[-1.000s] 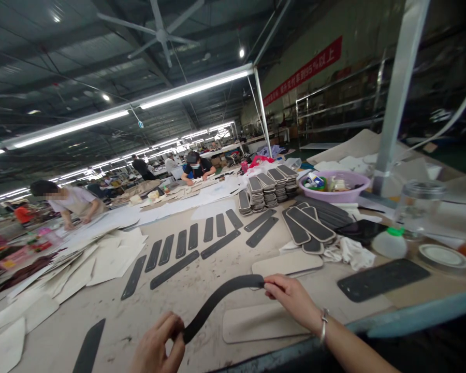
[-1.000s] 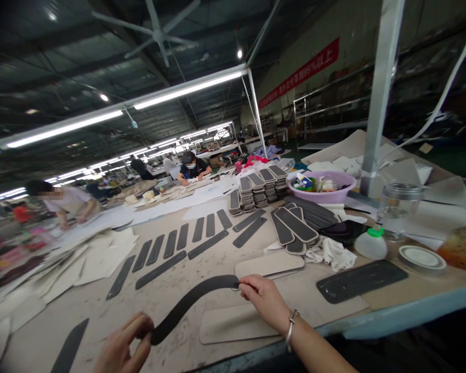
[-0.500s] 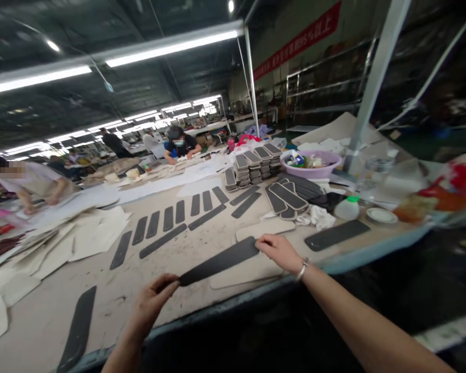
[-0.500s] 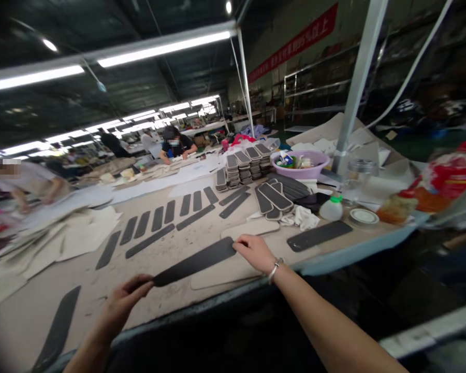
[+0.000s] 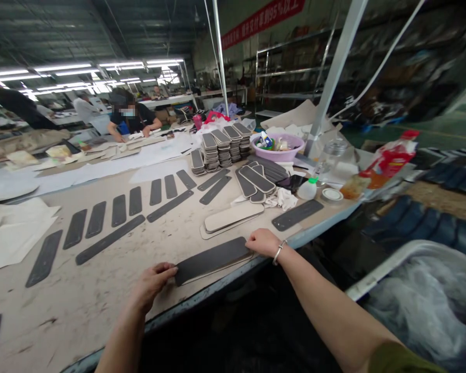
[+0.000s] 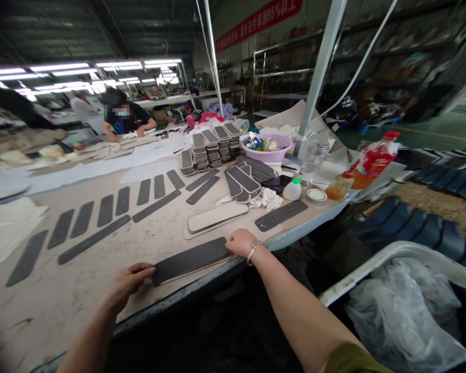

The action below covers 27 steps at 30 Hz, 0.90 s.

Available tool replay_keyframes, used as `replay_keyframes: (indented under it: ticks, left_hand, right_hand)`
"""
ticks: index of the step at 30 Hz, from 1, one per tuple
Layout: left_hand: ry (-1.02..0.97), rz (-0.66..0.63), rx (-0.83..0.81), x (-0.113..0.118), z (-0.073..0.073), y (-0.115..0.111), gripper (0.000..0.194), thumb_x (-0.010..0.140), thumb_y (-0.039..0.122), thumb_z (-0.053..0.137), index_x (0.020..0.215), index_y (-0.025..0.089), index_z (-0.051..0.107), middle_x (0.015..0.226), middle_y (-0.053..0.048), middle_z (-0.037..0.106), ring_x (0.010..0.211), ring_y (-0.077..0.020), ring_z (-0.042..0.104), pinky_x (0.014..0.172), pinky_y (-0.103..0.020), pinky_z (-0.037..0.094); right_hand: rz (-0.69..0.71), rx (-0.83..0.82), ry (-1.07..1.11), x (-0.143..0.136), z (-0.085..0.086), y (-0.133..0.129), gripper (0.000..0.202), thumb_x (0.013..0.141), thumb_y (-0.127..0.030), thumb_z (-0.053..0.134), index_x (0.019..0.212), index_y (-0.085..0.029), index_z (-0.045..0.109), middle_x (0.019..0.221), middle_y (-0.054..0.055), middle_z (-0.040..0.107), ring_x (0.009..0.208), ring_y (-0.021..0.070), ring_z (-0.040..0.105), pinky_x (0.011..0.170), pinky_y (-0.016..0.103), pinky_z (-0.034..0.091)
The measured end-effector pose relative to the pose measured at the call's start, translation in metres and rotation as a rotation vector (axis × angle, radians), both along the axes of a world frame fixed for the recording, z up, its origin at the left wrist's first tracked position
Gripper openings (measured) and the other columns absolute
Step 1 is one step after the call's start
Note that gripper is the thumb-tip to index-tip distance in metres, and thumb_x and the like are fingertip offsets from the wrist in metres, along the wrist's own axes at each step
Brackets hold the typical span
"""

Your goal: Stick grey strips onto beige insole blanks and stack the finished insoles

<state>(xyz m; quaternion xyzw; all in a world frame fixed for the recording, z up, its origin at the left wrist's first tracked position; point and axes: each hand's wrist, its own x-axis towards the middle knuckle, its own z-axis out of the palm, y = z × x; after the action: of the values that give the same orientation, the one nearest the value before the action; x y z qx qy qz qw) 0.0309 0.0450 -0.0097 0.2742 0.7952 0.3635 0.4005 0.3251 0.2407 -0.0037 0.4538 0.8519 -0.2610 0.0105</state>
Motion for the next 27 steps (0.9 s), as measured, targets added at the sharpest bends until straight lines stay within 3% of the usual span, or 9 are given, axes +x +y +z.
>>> replay_keyframes:
  ticks: [4, 12, 22, 27]
  left_hand:
    - [0.070, -0.059, -0.039, 0.003, -0.005, 0.009, 0.045, 0.054, 0.054, 0.069, 0.076, 0.015, 0.063, 0.060, 0.001, 0.056, 0.051, -0.0101, 0.043, 0.049, -0.021, 0.029]
    - [0.156, -0.093, -0.093, -0.001, -0.010, 0.016, 0.041, 0.058, 0.053, 0.064, 0.076, 0.016, 0.064, 0.055, 0.001, 0.055, 0.051, -0.0121, 0.043, 0.050, -0.023, 0.029]
    - [0.347, -0.116, -0.151, 0.007, -0.007, 0.019, 0.019, 0.065, 0.036, 0.060, 0.068, 0.017, 0.062, 0.051, 0.002, 0.054, 0.050, -0.0130, 0.047, 0.051, -0.025, 0.030]
    - [0.395, -0.059, -0.154, 0.003, -0.009, 0.020, 0.034, 0.064, 0.035, 0.065, 0.091, 0.016, 0.056, 0.058, 0.003, 0.057, 0.055, -0.0143, 0.053, 0.053, -0.025, 0.033]
  right_hand:
    - [-0.012, -0.021, -0.077, 0.000, -0.003, 0.001, 0.023, 0.072, -0.030, 0.056, 0.071, -0.018, 0.075, 0.072, 0.006, 0.070, 0.071, 0.0178, 0.062, 0.057, 0.023, 0.036]
    - [-0.041, -0.048, -0.145, -0.004, -0.001, 0.001, 0.020, 0.071, -0.030, 0.059, 0.069, -0.018, 0.074, 0.066, 0.005, 0.069, 0.067, 0.0160, 0.062, 0.052, 0.021, 0.035]
    - [0.001, -0.058, -0.173, -0.007, -0.003, 0.003, 0.020, 0.070, -0.030, 0.058, 0.062, -0.019, 0.071, 0.059, 0.004, 0.064, 0.062, 0.0162, 0.059, 0.053, 0.024, 0.034]
    - [-0.001, -0.069, -0.174, -0.007, 0.000, 0.002, 0.019, 0.070, -0.030, 0.056, 0.061, -0.020, 0.070, 0.057, 0.003, 0.062, 0.060, 0.0157, 0.058, 0.052, 0.024, 0.033]
